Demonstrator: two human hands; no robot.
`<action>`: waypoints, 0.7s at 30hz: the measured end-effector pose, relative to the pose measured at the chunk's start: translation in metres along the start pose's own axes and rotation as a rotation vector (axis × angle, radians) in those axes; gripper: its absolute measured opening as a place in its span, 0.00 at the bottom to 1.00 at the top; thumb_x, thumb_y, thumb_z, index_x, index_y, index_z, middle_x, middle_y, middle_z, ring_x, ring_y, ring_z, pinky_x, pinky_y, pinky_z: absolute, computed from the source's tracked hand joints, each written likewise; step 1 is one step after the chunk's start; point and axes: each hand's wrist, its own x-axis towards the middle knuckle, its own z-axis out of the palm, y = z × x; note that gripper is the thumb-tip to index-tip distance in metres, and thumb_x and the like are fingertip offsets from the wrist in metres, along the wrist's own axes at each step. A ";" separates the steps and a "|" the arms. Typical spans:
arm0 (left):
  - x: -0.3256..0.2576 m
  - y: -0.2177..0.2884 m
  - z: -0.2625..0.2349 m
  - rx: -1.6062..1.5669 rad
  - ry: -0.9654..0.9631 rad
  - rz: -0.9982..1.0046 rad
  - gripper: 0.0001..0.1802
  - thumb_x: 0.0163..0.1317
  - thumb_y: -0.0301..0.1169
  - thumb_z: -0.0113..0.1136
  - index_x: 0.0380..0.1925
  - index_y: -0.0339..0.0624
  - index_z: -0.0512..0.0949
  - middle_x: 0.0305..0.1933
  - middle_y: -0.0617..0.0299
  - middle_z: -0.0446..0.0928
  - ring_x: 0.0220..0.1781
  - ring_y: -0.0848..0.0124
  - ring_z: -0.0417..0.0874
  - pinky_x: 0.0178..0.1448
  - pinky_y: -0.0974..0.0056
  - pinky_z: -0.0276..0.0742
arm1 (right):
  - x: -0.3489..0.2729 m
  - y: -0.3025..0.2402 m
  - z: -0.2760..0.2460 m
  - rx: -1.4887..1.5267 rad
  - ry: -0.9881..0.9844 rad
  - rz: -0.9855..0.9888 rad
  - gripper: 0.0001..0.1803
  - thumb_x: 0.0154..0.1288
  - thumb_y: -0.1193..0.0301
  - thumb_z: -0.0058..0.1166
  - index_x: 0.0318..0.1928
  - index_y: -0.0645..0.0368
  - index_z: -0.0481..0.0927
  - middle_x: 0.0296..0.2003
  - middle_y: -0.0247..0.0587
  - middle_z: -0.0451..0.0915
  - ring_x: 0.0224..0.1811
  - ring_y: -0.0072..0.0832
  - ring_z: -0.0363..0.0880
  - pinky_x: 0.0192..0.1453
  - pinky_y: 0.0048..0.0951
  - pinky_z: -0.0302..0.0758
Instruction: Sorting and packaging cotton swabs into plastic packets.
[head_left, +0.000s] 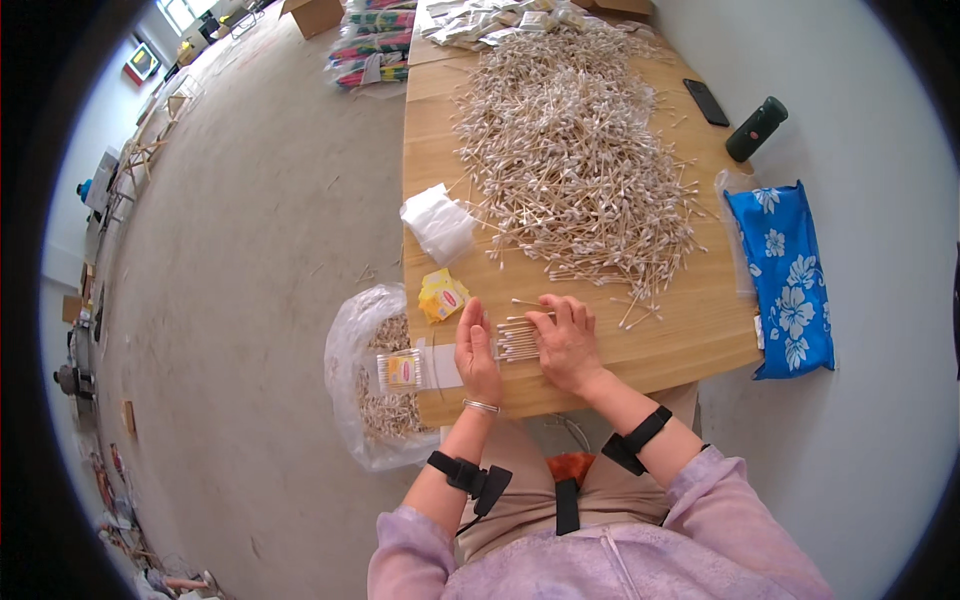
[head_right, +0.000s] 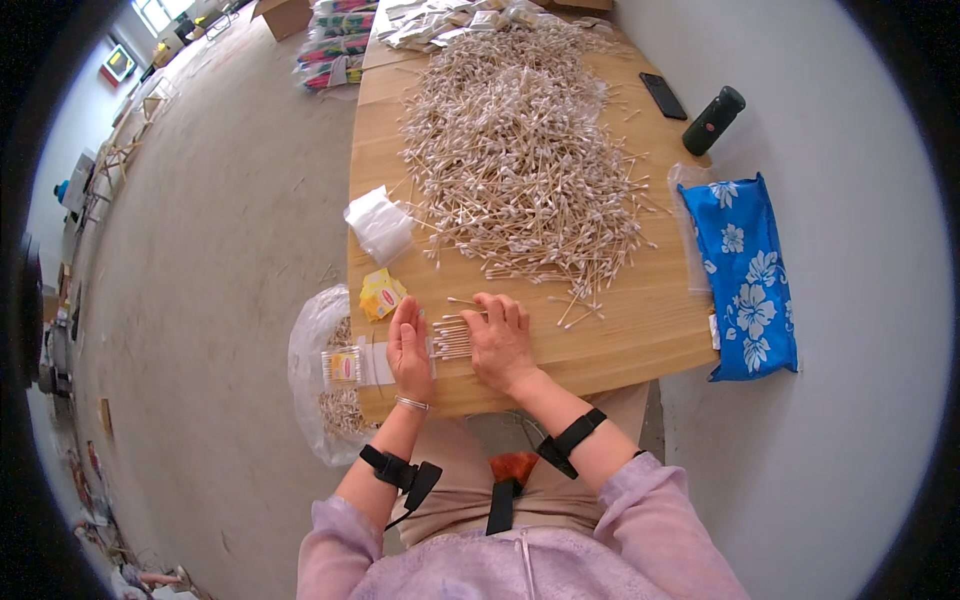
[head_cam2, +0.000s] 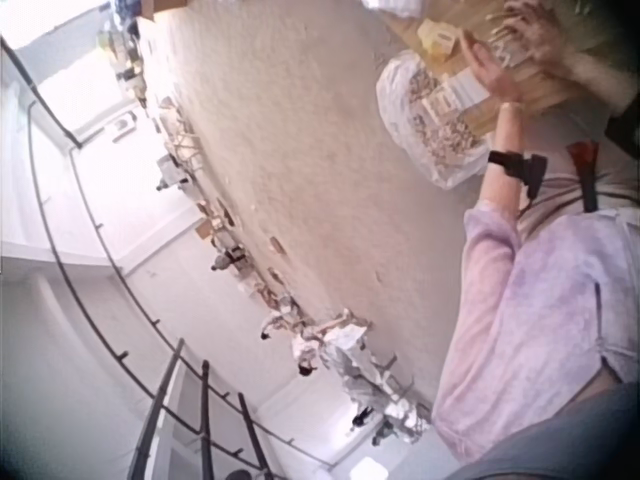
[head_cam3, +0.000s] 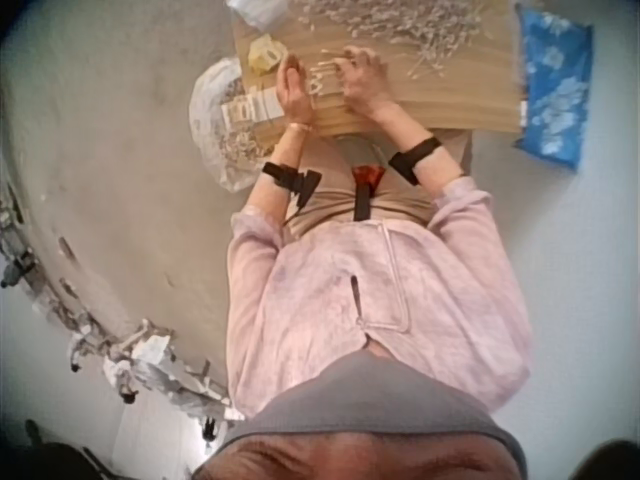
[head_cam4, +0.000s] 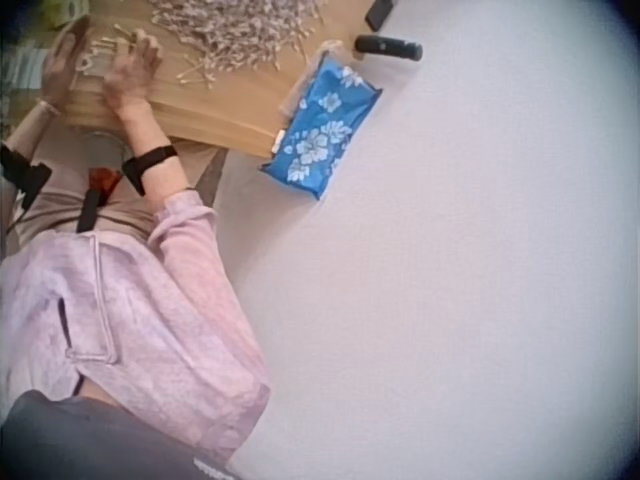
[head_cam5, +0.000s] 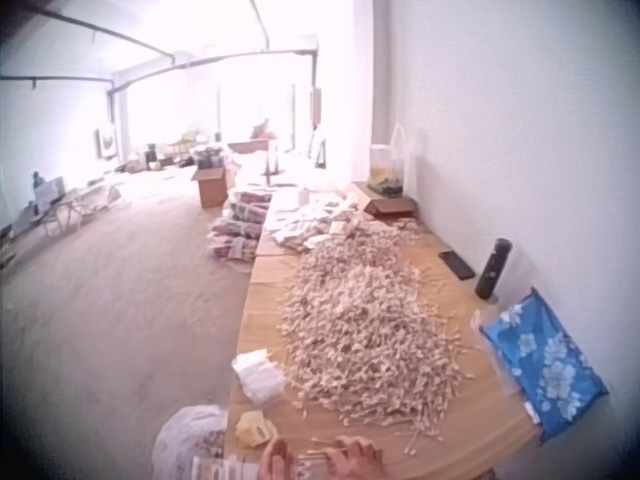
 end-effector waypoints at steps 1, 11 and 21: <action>-0.001 -0.001 0.002 -0.017 -0.001 -0.012 0.26 0.75 0.37 0.39 0.66 0.32 0.58 0.70 0.52 0.59 0.73 0.64 0.58 0.75 0.61 0.53 | -0.003 -0.002 0.000 0.001 -0.001 -0.002 0.15 0.58 0.73 0.52 0.48 0.53 0.77 0.55 0.39 0.66 0.60 0.40 0.59 0.63 0.43 0.56; -0.007 0.006 0.002 0.026 -0.016 -0.004 0.28 0.75 0.40 0.37 0.67 0.30 0.56 0.71 0.50 0.57 0.74 0.63 0.56 0.76 0.61 0.50 | -0.012 -0.012 0.003 0.036 0.008 0.122 0.16 0.58 0.73 0.51 0.48 0.53 0.76 0.55 0.41 0.66 0.60 0.41 0.59 0.64 0.44 0.54; -0.011 0.006 0.005 0.014 -0.041 -0.004 0.31 0.75 0.43 0.36 0.67 0.29 0.55 0.72 0.49 0.56 0.74 0.62 0.55 0.76 0.62 0.49 | -0.015 -0.012 0.011 0.754 0.217 0.314 0.16 0.68 0.72 0.42 0.55 0.64 0.69 0.61 0.51 0.64 0.66 0.44 0.60 0.71 0.38 0.54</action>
